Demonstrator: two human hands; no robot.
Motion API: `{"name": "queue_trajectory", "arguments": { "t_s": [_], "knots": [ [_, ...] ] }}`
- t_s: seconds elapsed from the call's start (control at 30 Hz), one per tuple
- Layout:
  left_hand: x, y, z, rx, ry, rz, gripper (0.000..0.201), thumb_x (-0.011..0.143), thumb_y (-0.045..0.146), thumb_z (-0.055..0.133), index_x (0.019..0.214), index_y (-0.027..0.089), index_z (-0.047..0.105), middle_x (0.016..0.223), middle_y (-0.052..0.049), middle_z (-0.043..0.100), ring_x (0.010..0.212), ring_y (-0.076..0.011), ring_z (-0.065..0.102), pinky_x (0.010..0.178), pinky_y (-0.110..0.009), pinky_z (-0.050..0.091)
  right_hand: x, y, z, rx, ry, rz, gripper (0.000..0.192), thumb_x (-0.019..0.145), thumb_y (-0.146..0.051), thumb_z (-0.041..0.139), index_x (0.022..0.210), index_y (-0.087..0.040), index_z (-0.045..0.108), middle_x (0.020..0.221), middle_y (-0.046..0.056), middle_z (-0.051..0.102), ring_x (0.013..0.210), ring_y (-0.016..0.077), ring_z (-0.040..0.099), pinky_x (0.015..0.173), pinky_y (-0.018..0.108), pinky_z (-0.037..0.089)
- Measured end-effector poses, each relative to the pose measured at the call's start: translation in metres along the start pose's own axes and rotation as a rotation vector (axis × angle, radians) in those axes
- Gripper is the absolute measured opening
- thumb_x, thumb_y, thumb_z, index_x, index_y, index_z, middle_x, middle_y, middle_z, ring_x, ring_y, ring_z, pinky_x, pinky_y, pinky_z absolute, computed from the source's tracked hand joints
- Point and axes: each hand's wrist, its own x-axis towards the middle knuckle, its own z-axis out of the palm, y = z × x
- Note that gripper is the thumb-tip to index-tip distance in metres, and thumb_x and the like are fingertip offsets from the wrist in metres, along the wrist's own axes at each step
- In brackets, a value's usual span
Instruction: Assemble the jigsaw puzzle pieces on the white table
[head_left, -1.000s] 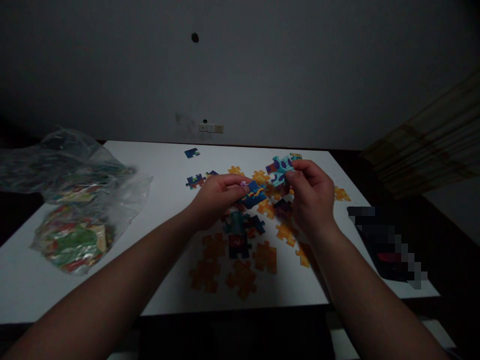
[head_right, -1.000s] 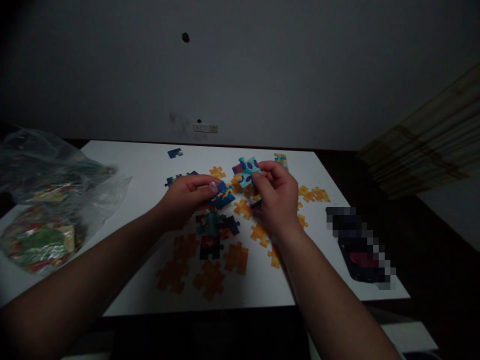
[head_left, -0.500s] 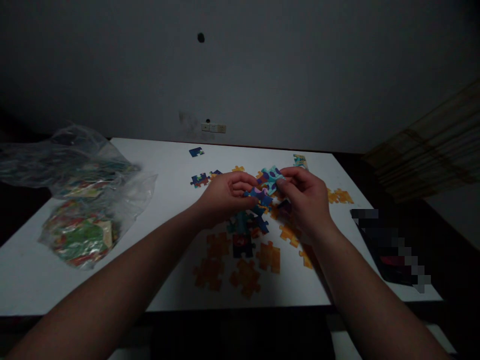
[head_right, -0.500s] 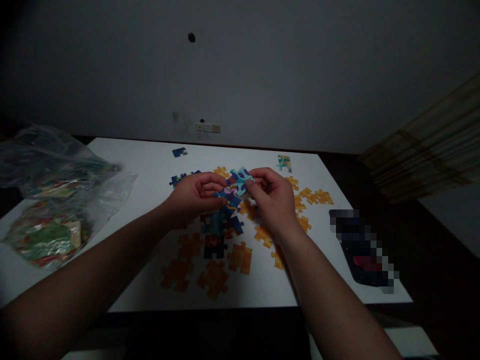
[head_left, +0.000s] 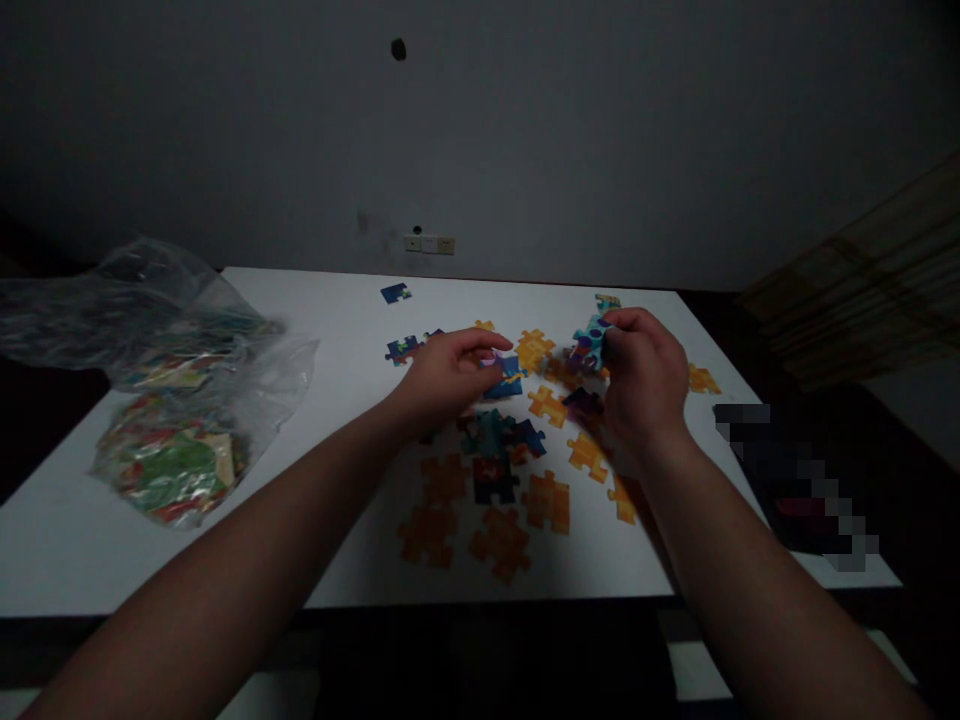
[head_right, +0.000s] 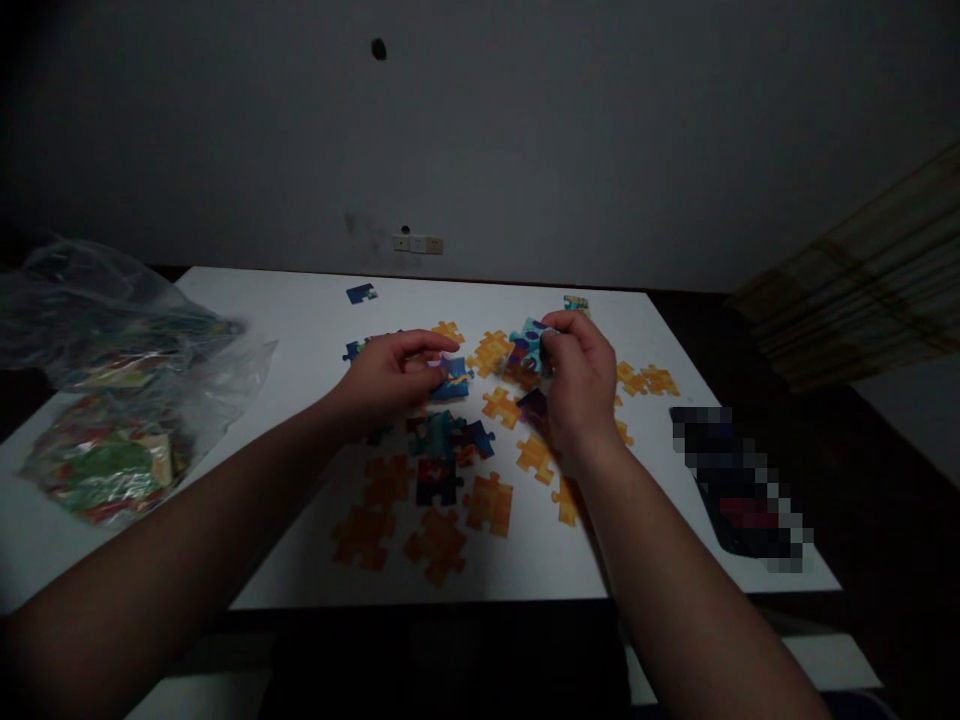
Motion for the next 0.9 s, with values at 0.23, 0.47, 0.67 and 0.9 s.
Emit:
{"name": "queue_trajectory", "arguments": {
  "t_s": [0.23, 0.47, 0.67, 0.9],
  "knots": [
    [0.001, -0.01, 0.002, 0.291, -0.046, 0.275, 0.029, 0.091, 0.032, 0.079, 0.118, 0.022, 0.086, 0.122, -0.012, 0.086, 0.102, -0.0228, 0.078, 0.095, -0.04, 0.062, -0.012, -0.019, 0.009, 0.001, -0.026, 0.043, 0.006, 0.094, -0.031, 0.069, 0.091, -0.028, 0.072, 0.081, 0.0, 0.067, 0.071, 0.0205, 0.059, 0.067, 0.036, 0.047],
    [0.008, -0.006, -0.008, 0.155, 0.151, 0.239, 0.021, 0.085, 0.02, 0.069, 0.1, 0.018, 0.083, 0.102, -0.008, 0.086, 0.092, -0.0206, 0.077, 0.09, -0.037, 0.061, -0.014, -0.023, 0.003, -0.236, -0.222, -0.061, 0.014, 0.096, -0.031, 0.065, 0.084, -0.026, 0.071, 0.073, 0.0, 0.068, 0.069, 0.0197, 0.059, 0.064, 0.034, 0.042],
    [0.013, 0.003, -0.013, -0.019, 0.291, 0.191, 0.018, 0.072, 0.017, 0.069, 0.088, 0.019, 0.076, 0.092, -0.005, 0.082, 0.09, -0.0208, 0.075, 0.094, -0.037, 0.062, -0.021, -0.035, 0.003, -0.384, -0.775, -0.055, 0.03, 0.098, -0.038, 0.065, 0.071, -0.026, 0.07, 0.058, -0.002, 0.064, 0.052, 0.0161, 0.055, 0.056, 0.031, 0.032],
    [0.007, 0.042, -0.05, 0.641, 0.002, 0.197, 0.026, 0.086, 0.021, 0.062, 0.1, 0.02, 0.084, 0.105, -0.008, 0.084, 0.1, -0.0265, 0.076, 0.101, -0.043, 0.059, -0.036, -0.025, 0.019, -0.759, -0.79, -0.233, 0.044, 0.079, -0.053, 0.094, 0.121, -0.04, 0.086, 0.076, 0.0, 0.08, 0.056, 0.0183, 0.057, 0.06, 0.032, 0.025]
  ]
}}
